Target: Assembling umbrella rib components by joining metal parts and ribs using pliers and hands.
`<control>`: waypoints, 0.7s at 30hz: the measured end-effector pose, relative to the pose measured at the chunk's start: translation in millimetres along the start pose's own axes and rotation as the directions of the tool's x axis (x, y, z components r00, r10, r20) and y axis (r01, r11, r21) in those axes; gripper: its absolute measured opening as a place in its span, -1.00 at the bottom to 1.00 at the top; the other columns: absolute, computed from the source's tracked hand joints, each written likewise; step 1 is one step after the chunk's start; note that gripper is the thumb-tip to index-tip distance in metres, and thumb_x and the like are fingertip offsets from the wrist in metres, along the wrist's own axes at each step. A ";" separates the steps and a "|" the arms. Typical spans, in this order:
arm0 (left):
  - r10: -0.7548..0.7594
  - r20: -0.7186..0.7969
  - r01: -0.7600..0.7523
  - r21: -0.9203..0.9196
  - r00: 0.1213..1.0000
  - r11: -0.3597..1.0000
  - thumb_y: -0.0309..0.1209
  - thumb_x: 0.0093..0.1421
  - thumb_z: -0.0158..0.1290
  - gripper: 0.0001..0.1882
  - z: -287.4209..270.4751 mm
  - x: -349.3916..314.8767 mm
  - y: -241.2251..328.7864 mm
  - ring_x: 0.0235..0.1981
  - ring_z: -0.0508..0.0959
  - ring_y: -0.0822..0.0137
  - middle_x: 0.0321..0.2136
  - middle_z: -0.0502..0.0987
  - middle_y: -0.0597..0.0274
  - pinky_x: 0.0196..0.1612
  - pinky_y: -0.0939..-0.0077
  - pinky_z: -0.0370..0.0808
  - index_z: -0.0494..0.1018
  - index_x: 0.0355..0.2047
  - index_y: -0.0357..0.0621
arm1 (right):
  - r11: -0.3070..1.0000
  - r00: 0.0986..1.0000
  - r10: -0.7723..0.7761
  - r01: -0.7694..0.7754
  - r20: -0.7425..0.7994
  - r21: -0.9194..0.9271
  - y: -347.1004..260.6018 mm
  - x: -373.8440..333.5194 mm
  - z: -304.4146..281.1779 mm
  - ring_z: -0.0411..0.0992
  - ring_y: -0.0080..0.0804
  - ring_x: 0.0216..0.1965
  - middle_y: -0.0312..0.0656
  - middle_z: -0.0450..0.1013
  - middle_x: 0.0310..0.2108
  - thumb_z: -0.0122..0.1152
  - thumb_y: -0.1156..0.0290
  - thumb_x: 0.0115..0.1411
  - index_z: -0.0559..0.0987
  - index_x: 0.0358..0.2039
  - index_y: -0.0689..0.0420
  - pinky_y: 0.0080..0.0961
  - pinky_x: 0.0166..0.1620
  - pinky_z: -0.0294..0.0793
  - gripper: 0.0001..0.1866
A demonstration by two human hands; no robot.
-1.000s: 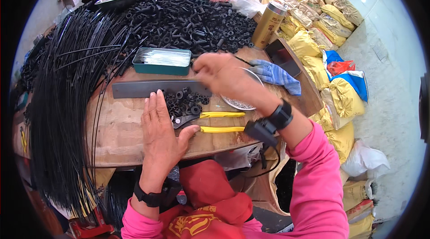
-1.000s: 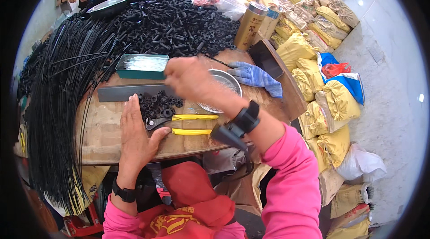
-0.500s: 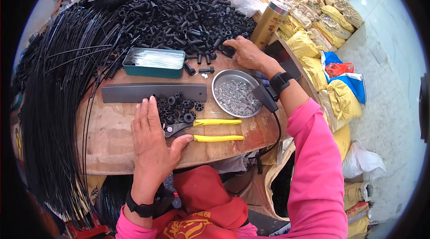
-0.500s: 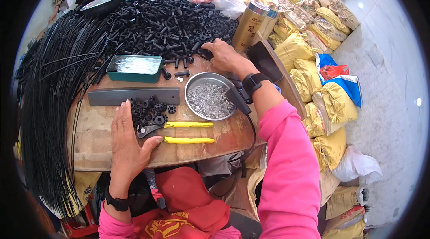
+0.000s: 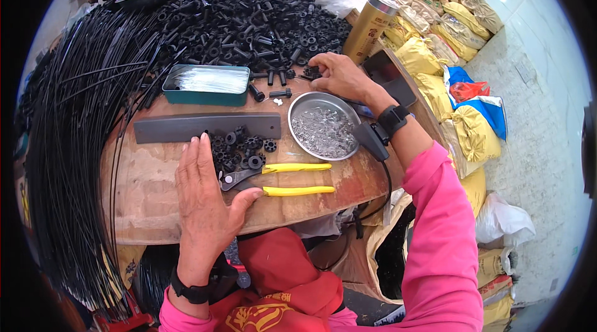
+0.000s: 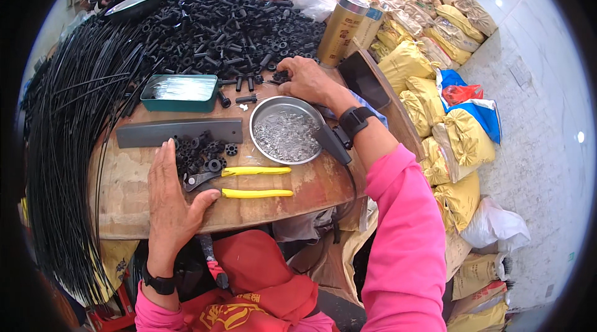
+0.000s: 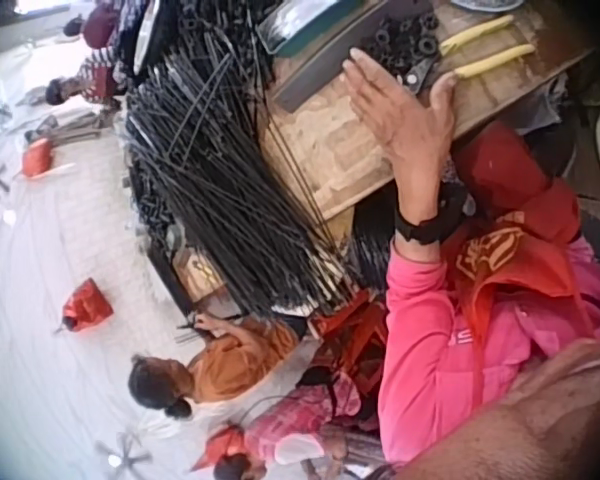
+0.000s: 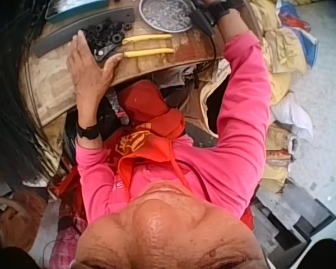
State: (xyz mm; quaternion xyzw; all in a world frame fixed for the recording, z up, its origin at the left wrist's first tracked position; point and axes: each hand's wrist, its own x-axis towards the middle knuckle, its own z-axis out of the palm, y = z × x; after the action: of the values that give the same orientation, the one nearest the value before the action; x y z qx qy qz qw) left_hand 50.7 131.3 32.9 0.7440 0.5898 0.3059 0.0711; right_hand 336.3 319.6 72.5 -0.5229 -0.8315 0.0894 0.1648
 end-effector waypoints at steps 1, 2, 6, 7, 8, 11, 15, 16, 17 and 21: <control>-0.002 0.001 0.002 -0.008 1.000 1.000 -0.21 -0.09 0.26 0.01 -0.4 0.1 0.5 0.24 0.08 -0.13 0.19 0.09 -0.23 0.27 0.13 0.04 -0.06 0.25 -0.32 | 1.000 1.000 0.002 -0.002 -0.002 -0.001 0.6 1.0 0.6 0.39 -0.35 -0.32 -0.14 0.38 -0.36 0.27 0.46 -0.07 0.50 -0.12 0.20 -0.45 -0.23 0.41 -0.58; 0.000 0.000 0.000 -0.008 1.000 1.000 -0.21 -0.09 0.26 0.01 -0.5 0.2 0.6 0.24 0.08 -0.13 0.19 0.09 -0.23 0.27 0.13 0.04 -0.06 0.25 -0.32 | 1.000 1.000 -0.020 0.020 -0.018 -0.016 2.5 3.4 2.1 0.40 -0.32 -0.34 -0.11 0.41 -0.38 0.29 0.39 -0.06 0.52 -0.15 0.22 -0.43 -0.25 0.41 -0.59; 0.003 0.008 -0.003 -0.003 1.000 1.000 -0.20 -0.09 0.26 0.01 -1.0 1.3 2.3 0.24 0.08 -0.12 0.19 0.10 -0.23 0.27 0.13 0.04 -0.05 0.25 -0.33 | 0.994 0.999 -0.045 0.044 -0.009 -0.103 5.5 16.6 3.3 0.47 -0.03 -0.27 0.09 0.50 -0.36 0.30 0.22 -0.07 0.58 -0.26 0.21 -0.28 -0.16 0.45 -0.60; 0.001 0.010 -0.001 0.003 1.000 1.000 -0.20 -0.09 0.26 0.01 -1.4 1.3 3.0 0.24 0.08 -0.12 0.19 0.10 -0.23 0.26 0.13 0.04 -0.05 0.25 -0.33 | 0.994 0.999 -0.046 0.045 -0.009 -0.103 7.6 19.4 5.4 0.47 -0.03 -0.27 0.09 0.50 -0.36 0.30 0.22 -0.07 0.58 -0.26 0.21 -0.28 -0.16 0.45 -0.60; 0.000 0.009 0.000 0.002 1.000 1.000 -0.20 -0.09 0.26 0.01 -1.4 1.5 3.1 0.24 0.08 -0.12 0.19 0.10 -0.23 0.26 0.13 0.04 -0.05 0.25 -0.33 | 0.993 0.997 -0.065 0.062 -0.036 -0.097 10.3 21.7 8.3 0.46 -0.10 -0.36 0.03 0.48 -0.44 0.32 0.24 -0.07 0.58 -0.28 0.22 -0.32 -0.25 0.44 -0.63; 0.000 0.005 0.000 0.002 1.000 1.000 -0.19 -0.09 0.26 0.01 -1.5 1.0 2.4 0.24 0.08 -0.13 0.19 0.10 -0.23 0.26 0.13 0.05 -0.05 0.25 -0.33 | 0.992 0.994 -0.091 0.085 -0.060 -0.091 14.1 25.4 11.6 0.44 -0.18 -0.45 -0.03 0.46 -0.53 0.34 0.27 -0.06 0.58 -0.31 0.22 -0.35 -0.34 0.42 -0.66; 0.008 -0.006 -0.008 -0.011 1.000 1.000 -0.19 -0.09 0.26 0.01 -1.8 1.6 1.7 0.23 0.09 -0.13 0.18 0.11 -0.24 0.26 0.13 0.05 -0.05 0.24 -0.33 | 0.986 0.989 -0.131 0.124 -0.064 -0.112 14.8 21.4 6.0 0.45 -0.29 -0.48 -0.11 0.47 -0.56 0.33 0.29 -0.03 0.59 -0.34 0.21 -0.43 -0.40 0.42 -0.72; 0.002 -0.002 -0.002 0.002 1.000 1.000 -0.20 -0.10 0.26 0.01 -1.8 0.9 0.5 0.23 0.09 -0.13 0.18 0.11 -0.24 0.26 0.13 0.05 -0.05 0.24 -0.33 | 0.986 0.989 -0.138 0.131 -0.061 -0.107 13.4 19.7 6.7 0.45 -0.29 -0.48 -0.11 0.47 -0.56 0.33 0.29 -0.03 0.59 -0.34 0.21 -0.43 -0.40 0.42 -0.72; -0.005 -0.003 0.005 0.007 1.000 1.000 -0.20 -0.10 0.26 0.01 -2.2 0.7 -0.1 0.23 0.09 -0.13 0.18 0.11 -0.24 0.26 0.13 0.05 -0.05 0.24 -0.33 | 0.994 0.994 0.003 0.009 -0.113 0.108 12.6 16.6 6.7 0.45 -0.37 -0.49 -0.16 0.48 -0.55 0.33 0.30 -0.01 0.59 -0.36 0.20 -0.49 -0.42 0.41 -0.74; 0.000 -0.004 0.000 -0.021 1.000 1.000 -0.24 -0.11 0.26 0.00 -1.5 0.6 2.0 0.23 0.10 -0.13 0.18 0.12 -0.24 0.26 0.14 0.05 -0.05 0.25 -0.32 | 0.470 0.927 0.358 -0.075 -0.112 0.879 17.2 -9.6 -12.2 0.43 -0.49 -0.46 -0.24 0.47 -0.46 0.21 0.38 0.09 0.53 -0.30 0.20 -0.63 -0.45 0.41 -0.80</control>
State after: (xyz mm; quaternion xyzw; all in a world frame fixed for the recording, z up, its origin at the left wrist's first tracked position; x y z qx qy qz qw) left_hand 51.6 130.9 35.3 0.7427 0.5866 0.3135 0.0777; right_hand 359.1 318.1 76.7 -0.4792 -0.5684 0.4371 0.5062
